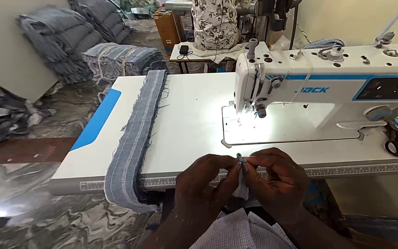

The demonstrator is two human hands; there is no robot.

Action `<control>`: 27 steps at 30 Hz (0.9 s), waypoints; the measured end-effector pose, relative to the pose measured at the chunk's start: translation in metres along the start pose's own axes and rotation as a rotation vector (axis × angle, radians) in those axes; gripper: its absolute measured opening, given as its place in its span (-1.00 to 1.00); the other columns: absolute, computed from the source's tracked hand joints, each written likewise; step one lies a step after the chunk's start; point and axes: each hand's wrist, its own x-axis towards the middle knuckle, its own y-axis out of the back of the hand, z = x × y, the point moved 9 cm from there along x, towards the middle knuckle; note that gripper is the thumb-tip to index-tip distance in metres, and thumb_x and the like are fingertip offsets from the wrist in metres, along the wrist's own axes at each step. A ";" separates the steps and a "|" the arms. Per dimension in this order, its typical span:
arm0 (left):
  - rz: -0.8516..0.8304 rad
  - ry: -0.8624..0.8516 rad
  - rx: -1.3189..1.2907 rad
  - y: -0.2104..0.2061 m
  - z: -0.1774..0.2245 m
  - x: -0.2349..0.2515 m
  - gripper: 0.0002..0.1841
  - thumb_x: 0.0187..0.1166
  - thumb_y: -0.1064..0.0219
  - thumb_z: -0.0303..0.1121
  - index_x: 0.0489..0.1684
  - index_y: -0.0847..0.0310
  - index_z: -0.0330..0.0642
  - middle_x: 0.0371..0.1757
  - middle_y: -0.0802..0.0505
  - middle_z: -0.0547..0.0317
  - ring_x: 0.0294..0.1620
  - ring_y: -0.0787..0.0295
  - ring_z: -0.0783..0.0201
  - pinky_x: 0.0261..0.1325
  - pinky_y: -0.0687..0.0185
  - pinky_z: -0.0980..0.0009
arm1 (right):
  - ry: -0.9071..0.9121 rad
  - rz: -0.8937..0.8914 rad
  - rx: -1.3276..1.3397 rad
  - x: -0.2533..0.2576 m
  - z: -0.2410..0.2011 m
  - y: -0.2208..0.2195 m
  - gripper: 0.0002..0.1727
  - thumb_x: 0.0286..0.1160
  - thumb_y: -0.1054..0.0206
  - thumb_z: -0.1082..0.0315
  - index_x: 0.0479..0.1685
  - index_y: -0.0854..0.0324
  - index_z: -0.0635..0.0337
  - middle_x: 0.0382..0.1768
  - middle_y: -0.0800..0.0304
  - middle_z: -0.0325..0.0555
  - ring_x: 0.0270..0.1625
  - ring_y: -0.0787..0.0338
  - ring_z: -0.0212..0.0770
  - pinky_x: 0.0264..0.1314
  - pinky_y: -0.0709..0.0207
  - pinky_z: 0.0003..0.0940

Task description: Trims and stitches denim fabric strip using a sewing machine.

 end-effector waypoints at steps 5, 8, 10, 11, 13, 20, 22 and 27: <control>0.031 0.054 -0.066 0.001 -0.006 -0.001 -0.88 0.49 -0.44 -0.45 -0.09 -0.78 -0.17 -0.21 -0.89 0.36 -0.21 -0.86 0.43 -0.14 -0.87 0.49 | -0.120 -0.057 0.107 0.000 0.012 -0.005 -0.88 0.32 -0.55 0.49 -0.20 -0.82 0.27 -0.22 -0.84 -0.19 -0.28 -0.83 -0.37 -0.26 -0.82 -0.50; 0.035 0.064 -0.047 0.001 -0.008 -0.001 -0.87 0.50 -0.46 -0.41 -0.07 -0.78 -0.12 -0.22 -0.88 0.40 -0.24 -0.85 0.46 -0.17 -0.87 0.52 | -0.155 -0.057 0.120 0.000 0.014 -0.007 -0.89 0.35 -0.54 0.47 -0.18 -0.82 0.21 -0.22 -0.84 -0.21 -0.29 -0.82 -0.37 -0.26 -0.81 -0.50; 0.055 0.061 -0.053 0.000 -0.010 -0.001 -0.87 0.48 -0.47 -0.41 -0.10 -0.77 -0.11 -0.24 -0.88 0.41 -0.27 -0.86 0.46 -0.20 -0.88 0.51 | -0.173 -0.052 0.130 -0.001 0.016 -0.007 -0.89 0.35 -0.54 0.46 -0.18 -0.83 0.20 -0.24 -0.84 -0.21 -0.30 -0.82 -0.36 -0.28 -0.81 -0.49; 0.062 0.065 -0.050 0.000 -0.012 -0.001 -0.89 0.47 -0.47 -0.41 -0.12 -0.78 -0.09 -0.26 -0.88 0.42 -0.28 -0.85 0.47 -0.21 -0.88 0.52 | -0.178 -0.052 0.128 -0.002 0.017 -0.007 -0.89 0.36 -0.54 0.45 -0.18 -0.83 0.20 -0.24 -0.84 -0.21 -0.30 -0.83 -0.35 -0.28 -0.82 -0.49; 0.072 0.072 -0.053 -0.001 -0.014 0.000 -0.90 0.45 -0.47 -0.40 -0.15 -0.78 -0.07 -0.28 -0.89 0.43 -0.29 -0.86 0.47 -0.21 -0.87 0.52 | -0.193 -0.052 0.125 -0.003 0.019 -0.007 -0.88 0.35 -0.55 0.44 -0.18 -0.84 0.19 -0.24 -0.84 -0.21 -0.31 -0.83 -0.35 -0.30 -0.82 -0.49; 0.003 0.205 -0.174 -0.012 -0.026 0.005 -0.86 0.47 -0.49 -0.39 -0.10 -0.84 -0.10 -0.26 -0.93 0.33 -0.29 -0.90 0.34 -0.21 -0.92 0.41 | 0.012 -0.018 -0.207 -0.010 0.011 -0.006 -0.76 0.29 -0.58 0.45 -0.04 -0.85 0.09 -0.11 -0.78 -0.29 -0.10 -0.80 -0.45 -0.13 -0.78 -0.59; -0.079 0.300 -0.245 -0.019 -0.032 0.003 -0.74 0.49 -0.44 -0.38 0.10 -0.85 -0.09 -0.12 -0.95 0.28 -0.20 -0.93 0.28 -0.11 -0.94 0.35 | 0.129 -0.041 -0.390 -0.013 0.008 -0.009 -0.79 0.35 -0.54 0.42 -0.04 -0.83 0.15 -0.08 -0.77 -0.22 0.01 -0.77 -0.40 0.02 -0.74 -0.55; -0.030 0.567 -0.458 -0.029 -0.062 0.001 -0.77 0.47 -0.57 -0.31 0.00 -0.86 -0.16 -0.27 -0.92 0.01 -0.38 -0.88 0.16 -0.25 -0.88 0.30 | -0.026 -0.158 -0.142 -0.008 0.030 -0.012 -0.76 0.31 -0.46 0.32 -0.04 -0.86 0.07 -0.06 -0.67 -0.29 0.01 -0.71 -0.43 -0.01 -0.74 -0.50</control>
